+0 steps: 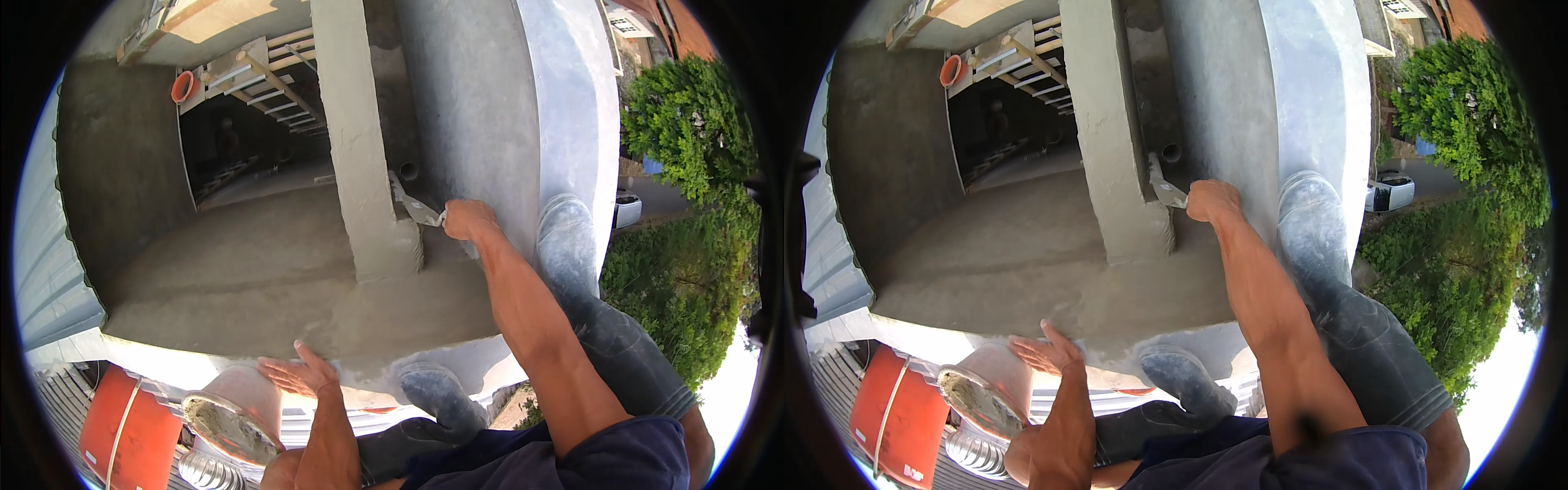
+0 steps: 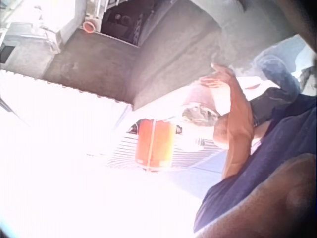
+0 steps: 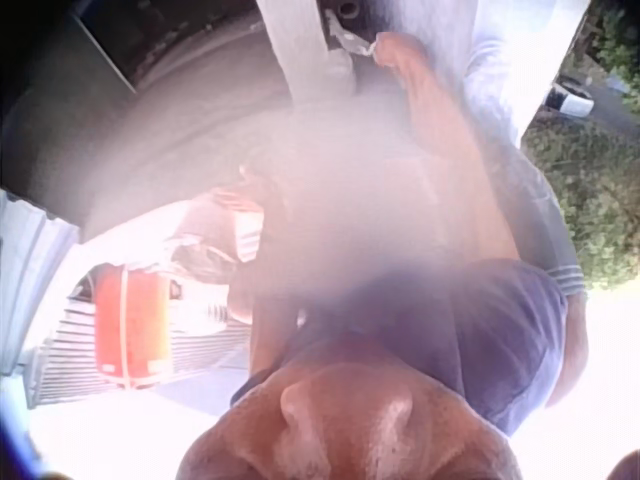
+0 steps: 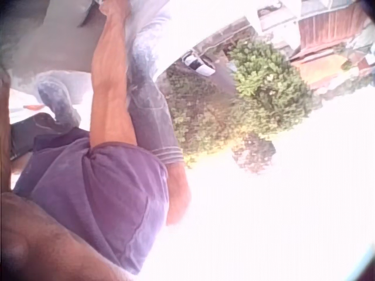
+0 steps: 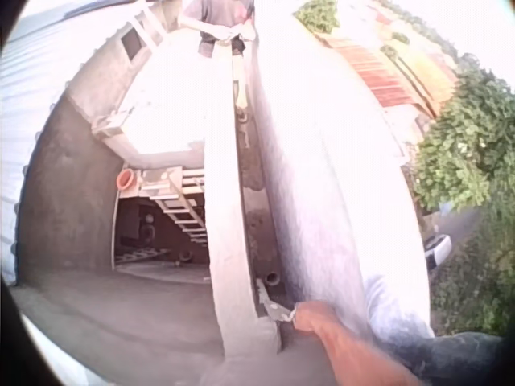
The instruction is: The person applies wet cement to a vertical wall section on a rooftop using a trowel and then smooths the surface with a wooden float. Another worker is visible nearby performing similar plastering work.
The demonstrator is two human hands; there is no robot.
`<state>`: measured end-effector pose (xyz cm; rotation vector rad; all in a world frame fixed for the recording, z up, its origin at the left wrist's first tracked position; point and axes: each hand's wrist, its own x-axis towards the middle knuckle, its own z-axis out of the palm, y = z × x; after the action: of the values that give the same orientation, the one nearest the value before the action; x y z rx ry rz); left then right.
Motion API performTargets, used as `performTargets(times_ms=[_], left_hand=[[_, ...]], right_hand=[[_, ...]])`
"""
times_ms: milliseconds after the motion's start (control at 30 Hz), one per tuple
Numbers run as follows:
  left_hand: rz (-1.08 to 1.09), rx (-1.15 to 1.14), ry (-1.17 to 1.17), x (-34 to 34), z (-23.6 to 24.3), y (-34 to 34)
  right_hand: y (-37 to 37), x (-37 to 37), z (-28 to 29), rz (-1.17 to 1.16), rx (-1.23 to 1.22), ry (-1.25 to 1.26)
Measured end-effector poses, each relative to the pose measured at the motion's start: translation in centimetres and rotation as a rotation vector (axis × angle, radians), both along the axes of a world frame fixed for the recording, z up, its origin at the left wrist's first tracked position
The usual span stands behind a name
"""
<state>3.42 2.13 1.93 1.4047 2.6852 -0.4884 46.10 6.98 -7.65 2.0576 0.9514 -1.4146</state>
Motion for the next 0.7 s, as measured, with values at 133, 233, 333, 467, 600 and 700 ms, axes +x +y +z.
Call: performTargets(times_ms=[133,233,333,467,600,700], left_hand=[[-0.046,0.005,0.027,-0.4,-0.3,-0.2],[-0.042,-0.006,0.045,-0.7,-0.6,-0.3],[-0.044,-0.003,0.045,-0.7,-0.6,-0.3],[-0.027,-0.004,0.031,-0.4,-0.4,-0.1],[-0.027,-0.017,0.027,-0.3,-0.2,0.0],[-0.038,-0.007,0.026,-0.3,-0.3,0.0]], right_hand=[[3.5,0.7,-0.5,0.182,-0.080,0.057],[5.5,0.8,-0.8,0.296,-0.086,0.078],[6.2,0.9,-1.2,0.338,-0.121,0.113],[4.7,1.2,-1.8,0.299,-0.134,0.119],[1.0,1.6,-2.5,0.010,-0.217,0.140],[-1.9,1.2,-4.0,-0.241,-0.251,0.209]])
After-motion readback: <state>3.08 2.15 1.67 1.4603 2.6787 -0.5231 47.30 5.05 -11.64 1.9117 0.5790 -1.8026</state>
